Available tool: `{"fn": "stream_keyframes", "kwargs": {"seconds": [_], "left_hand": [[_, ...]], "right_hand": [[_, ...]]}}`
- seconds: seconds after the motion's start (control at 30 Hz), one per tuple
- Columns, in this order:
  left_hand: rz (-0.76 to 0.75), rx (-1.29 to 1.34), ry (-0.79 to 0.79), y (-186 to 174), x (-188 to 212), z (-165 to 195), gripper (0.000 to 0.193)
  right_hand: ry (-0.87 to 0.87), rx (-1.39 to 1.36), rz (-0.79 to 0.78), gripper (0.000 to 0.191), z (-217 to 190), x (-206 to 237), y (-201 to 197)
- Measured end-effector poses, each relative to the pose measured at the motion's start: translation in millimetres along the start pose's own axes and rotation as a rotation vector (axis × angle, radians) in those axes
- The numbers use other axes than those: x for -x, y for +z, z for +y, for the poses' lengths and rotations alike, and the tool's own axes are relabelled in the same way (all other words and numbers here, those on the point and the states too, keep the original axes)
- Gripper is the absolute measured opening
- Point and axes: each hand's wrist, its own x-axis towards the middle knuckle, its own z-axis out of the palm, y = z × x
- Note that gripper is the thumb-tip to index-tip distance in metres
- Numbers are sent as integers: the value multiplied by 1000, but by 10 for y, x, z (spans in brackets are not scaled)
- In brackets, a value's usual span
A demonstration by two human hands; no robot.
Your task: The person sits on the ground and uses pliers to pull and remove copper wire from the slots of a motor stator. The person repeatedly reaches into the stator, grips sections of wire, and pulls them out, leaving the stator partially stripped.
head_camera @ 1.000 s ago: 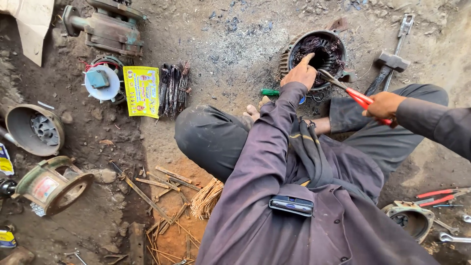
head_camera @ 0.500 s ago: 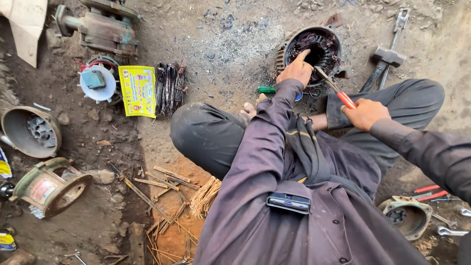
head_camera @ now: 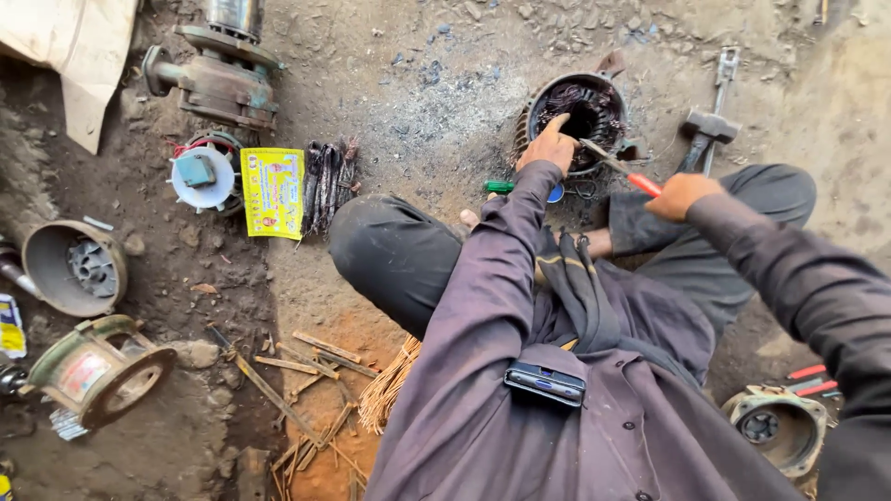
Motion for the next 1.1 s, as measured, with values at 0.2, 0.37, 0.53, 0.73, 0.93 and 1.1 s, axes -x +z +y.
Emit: {"fn": "stream_keyframes", "kwargs": {"seconds": [0.2,0.37,0.53,0.73,0.93,1.1], "left_hand": [[23,-2,-56,2,2,9,61],[27,16,-38,50,-75,-40,59],[43,-49,-41,119,-153,-128,55],[5,-28,-49,161,-185,-172,57],[-35,-1,-27,109,-118,-137,56],[-162,69,-50,124,-154,-196,63]], "right_hand": [[113,-87,17,41,-15,-17,-61],[189,-195,46,58,-104,166,51],[161,-158,21,59,-60,67,74],[135,-226,152,48,66,-106,558],[-9,-1459,-123,39,-273,-215,1397],[-200,-1709,48,36,-400,-185,1592]]}}
